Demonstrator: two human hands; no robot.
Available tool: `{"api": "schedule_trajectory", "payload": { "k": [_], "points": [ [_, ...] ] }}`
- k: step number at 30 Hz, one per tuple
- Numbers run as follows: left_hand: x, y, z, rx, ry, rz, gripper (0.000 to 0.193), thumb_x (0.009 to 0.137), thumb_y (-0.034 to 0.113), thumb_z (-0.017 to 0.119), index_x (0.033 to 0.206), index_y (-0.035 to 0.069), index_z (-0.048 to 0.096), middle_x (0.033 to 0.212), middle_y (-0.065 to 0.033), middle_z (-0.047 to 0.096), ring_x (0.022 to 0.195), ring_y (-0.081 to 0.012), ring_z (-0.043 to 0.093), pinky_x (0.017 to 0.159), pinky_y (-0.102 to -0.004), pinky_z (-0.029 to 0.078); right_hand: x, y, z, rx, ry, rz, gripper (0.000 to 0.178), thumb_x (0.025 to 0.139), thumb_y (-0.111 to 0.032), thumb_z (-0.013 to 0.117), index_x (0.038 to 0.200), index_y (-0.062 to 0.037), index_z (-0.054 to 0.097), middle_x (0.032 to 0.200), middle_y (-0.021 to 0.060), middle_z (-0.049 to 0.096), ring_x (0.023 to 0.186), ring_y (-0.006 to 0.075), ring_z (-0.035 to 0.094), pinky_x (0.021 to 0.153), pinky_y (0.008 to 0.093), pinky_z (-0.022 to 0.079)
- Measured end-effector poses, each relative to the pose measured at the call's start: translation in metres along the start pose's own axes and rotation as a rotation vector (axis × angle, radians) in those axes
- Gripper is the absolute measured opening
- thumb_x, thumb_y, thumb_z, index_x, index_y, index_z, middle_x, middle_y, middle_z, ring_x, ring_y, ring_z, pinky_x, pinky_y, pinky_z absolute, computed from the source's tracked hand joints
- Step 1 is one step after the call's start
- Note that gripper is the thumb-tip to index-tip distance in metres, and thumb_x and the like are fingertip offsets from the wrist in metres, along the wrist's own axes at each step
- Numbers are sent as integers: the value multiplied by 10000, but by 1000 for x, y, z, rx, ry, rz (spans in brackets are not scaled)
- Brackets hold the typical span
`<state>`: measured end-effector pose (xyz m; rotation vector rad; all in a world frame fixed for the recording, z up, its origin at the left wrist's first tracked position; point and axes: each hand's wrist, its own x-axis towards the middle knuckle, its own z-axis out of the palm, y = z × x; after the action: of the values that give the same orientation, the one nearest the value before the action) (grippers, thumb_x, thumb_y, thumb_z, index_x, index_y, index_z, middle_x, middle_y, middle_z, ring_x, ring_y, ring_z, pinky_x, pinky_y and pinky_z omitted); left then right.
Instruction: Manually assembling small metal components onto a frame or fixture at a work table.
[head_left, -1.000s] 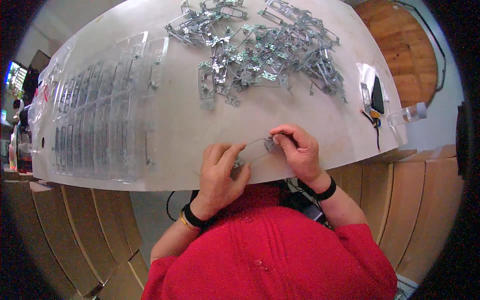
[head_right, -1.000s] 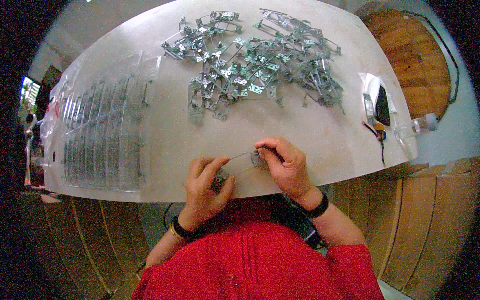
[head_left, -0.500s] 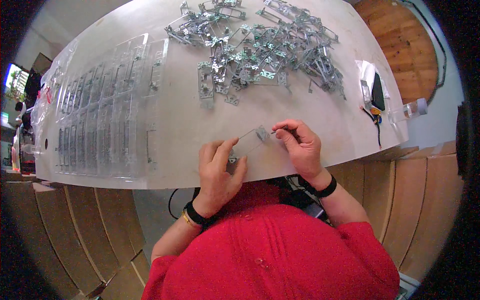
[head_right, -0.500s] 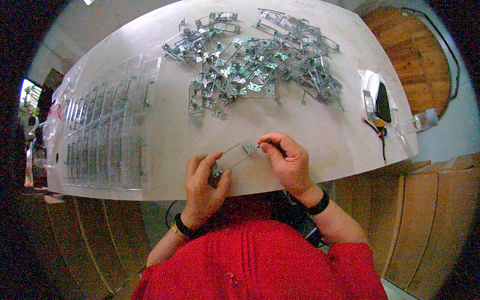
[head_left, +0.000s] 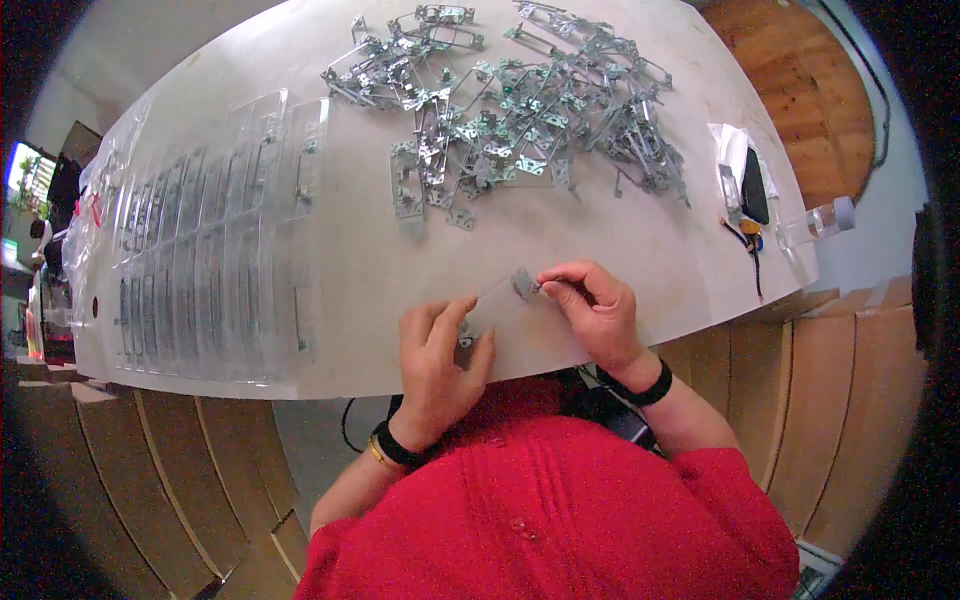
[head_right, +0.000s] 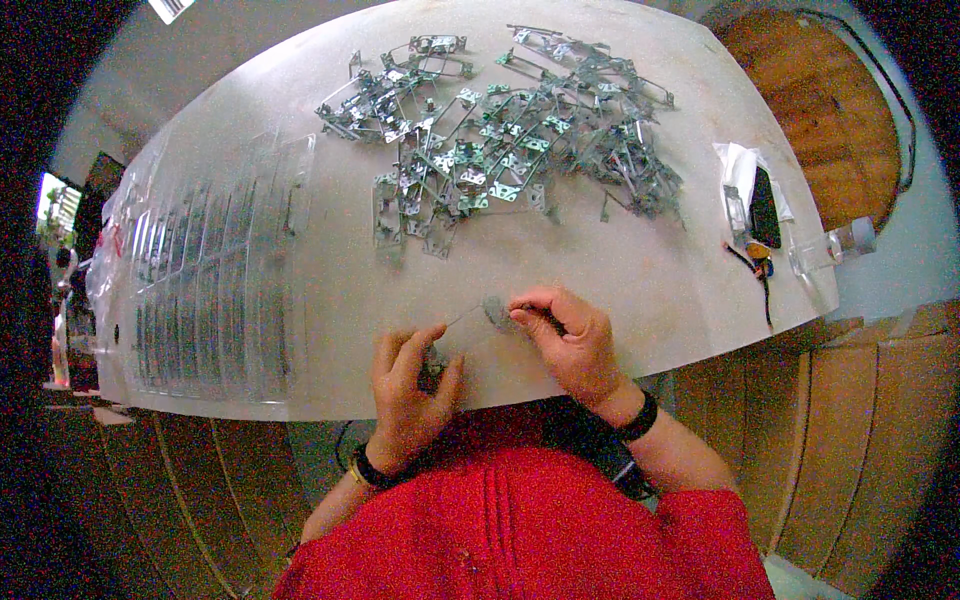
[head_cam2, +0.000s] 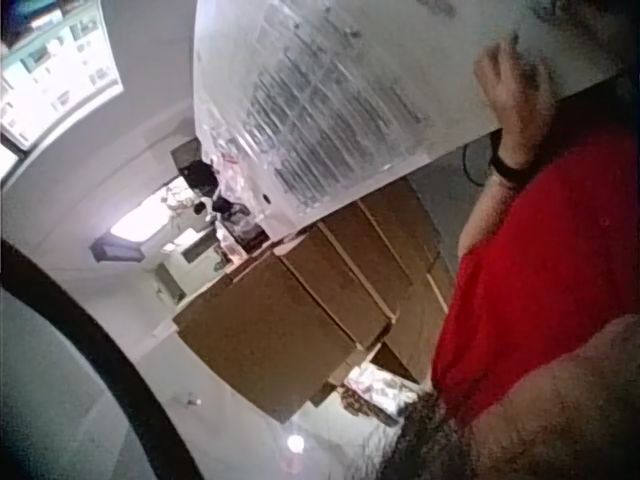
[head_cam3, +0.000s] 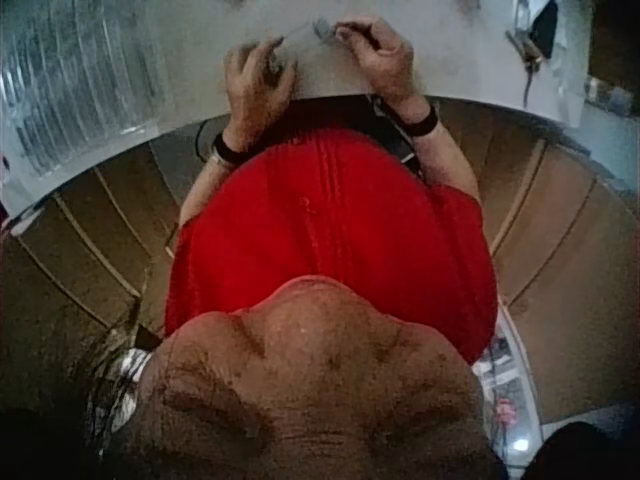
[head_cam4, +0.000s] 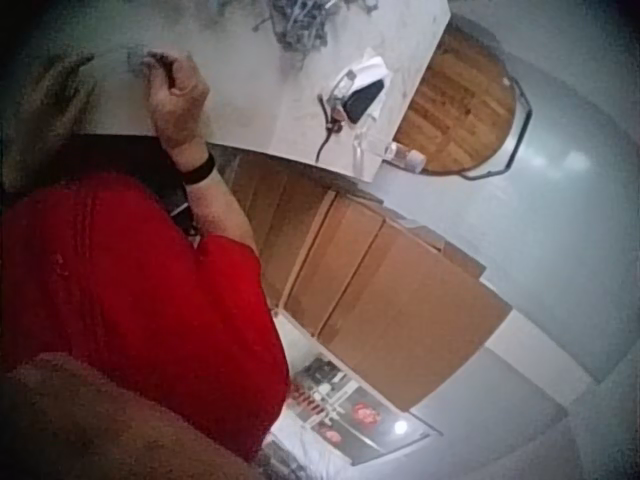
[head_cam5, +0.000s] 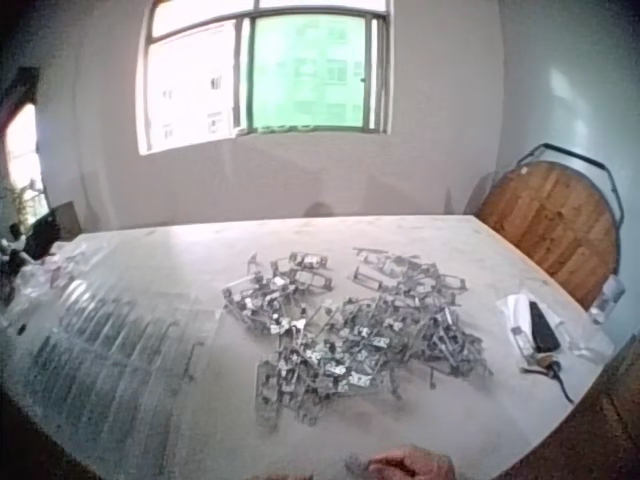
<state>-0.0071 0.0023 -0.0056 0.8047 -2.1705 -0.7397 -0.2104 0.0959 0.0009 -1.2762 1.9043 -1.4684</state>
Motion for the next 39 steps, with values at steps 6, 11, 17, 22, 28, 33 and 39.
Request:
{"api": "schedule_trajectory", "payload": {
  "k": [6, 11, 17, 22, 28, 33, 39],
  "points": [
    [-1, 0, -2, 0, -29, -4, 459, 749, 67, 800, 1186, 48, 663, 1014, -147, 616, 885, -299, 583, 764, -399, 498, -1, -1, -2, -29, -20, 1, 111, 903, -57, 746, 1011, -59, 721, 929, 88, 744, 838, 174, 706, 738, 301, 546],
    [0, 0, -2, -50, -21, -14, 445, 755, 68, 795, 1178, 35, 662, 1009, -148, 614, 884, -297, 577, 757, -392, 494, -2, 2, 1, -17, -16, 4, 111, 895, -67, 750, 1001, -57, 719, 929, 95, 734, 825, 212, 706, 728, 312, 546],
    [-1, 3, -2, -73, -61, 6, 448, 761, 50, 783, 1189, 19, 654, 1017, -157, 609, 905, -314, 579, 766, -398, 493, -2, 3, -3, -101, 12, -138, 148, 881, -62, 745, 1023, -60, 706, 925, 115, 723, 830, 264, 706, 736, 347, 553],
    [-3, -2, 0, -25, -65, -35, 420, 777, 61, 768, 1178, 12, 653, 1005, -164, 594, 898, -326, 583, 760, -404, 500, 2, 6, -1, -92, -30, -216, 159, 907, -109, 709, 1063, -83, 695, 951, 135, 715, 867, 317, 699, 758, 392, 554],
    [-2, -3, 0, -21, -63, 20, 421, 773, 58, 757, 1176, 0, 647, 1027, -180, 591, 922, -336, 585, 780, -409, 502, 2, 4, -1, -106, -10, -233, 110, 920, -92, 709, 1025, -63, 707, 927, 106, 705, 840, 264, 685, 744, 356, 533],
    [-6, -3, -1, 33, -59, 47, 424, 781, 53, 745, 1188, -10, 642, 1063, -195, 588, 969, -357, 585, 834, -421, 500, -2, 6, 1, -135, -20, -213, 106, 913, -121, 717, 1011, -81, 708, 923, 109, 699, 829, 287, 678, 734, 382, 529],
    [-5, 2, 0, -17, -78, -14, 414, 801, 56, 728, 1198, -18, 638, 1061, -204, 593, 991, -373, 582, 867, -439, 492, -2, 14, 3, -92, 11, -287, 128, 922, -161, 696, 1016, -76, 677, 939, 138, 702, 875, 339, 692, 757, 415, 542]
  ]
}}
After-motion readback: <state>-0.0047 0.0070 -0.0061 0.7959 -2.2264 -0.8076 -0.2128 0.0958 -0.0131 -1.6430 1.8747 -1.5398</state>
